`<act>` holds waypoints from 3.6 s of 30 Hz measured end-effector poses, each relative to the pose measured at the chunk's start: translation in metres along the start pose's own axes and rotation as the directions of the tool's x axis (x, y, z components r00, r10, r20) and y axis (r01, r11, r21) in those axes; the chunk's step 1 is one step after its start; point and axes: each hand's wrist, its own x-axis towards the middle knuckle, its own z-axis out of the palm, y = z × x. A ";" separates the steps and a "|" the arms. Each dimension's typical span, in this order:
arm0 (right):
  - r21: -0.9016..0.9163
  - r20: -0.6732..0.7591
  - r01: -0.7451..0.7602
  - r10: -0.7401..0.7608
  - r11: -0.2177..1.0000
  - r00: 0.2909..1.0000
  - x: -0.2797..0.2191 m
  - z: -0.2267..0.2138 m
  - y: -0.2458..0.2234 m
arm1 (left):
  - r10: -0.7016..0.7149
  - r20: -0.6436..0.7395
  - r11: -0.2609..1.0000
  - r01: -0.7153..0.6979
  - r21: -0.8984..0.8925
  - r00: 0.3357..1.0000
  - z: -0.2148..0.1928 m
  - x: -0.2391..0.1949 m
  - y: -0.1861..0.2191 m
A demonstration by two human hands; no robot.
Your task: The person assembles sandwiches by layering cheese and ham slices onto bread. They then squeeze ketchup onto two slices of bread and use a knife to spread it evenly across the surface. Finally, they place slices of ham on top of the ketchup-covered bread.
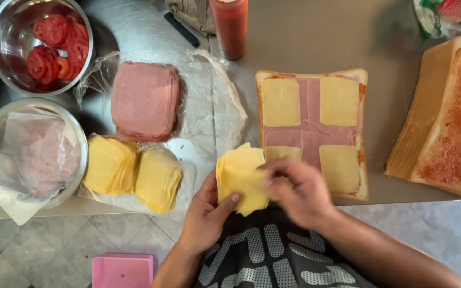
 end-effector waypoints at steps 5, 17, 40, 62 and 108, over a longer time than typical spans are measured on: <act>0.492 -0.222 -0.208 0.353 0.845 0.909 0.033 -0.056 0.008 | -0.077 -0.084 0.994 0.083 0.072 0.994 -0.010 -0.004 0.000; 0.546 -0.120 -0.373 0.511 0.750 0.851 0.078 -0.063 0.092 | -0.093 -0.144 0.994 0.100 0.041 0.985 -0.015 -0.009 0.009; -0.116 -0.129 0.003 -0.018 0.993 0.991 0.013 -0.073 0.003 | -0.108 0.066 0.988 0.100 0.122 0.992 -0.009 -0.009 0.012; -0.160 -0.024 0.294 -0.302 0.942 0.953 -0.002 0.000 -0.030 | 0.072 0.088 0.965 -0.092 0.246 0.994 0.030 0.003 0.011; -0.674 0.535 0.235 0.243 0.700 0.809 0.074 -0.162 0.054 | -0.050 -0.398 0.949 -0.080 -0.304 0.916 0.005 0.012 -0.019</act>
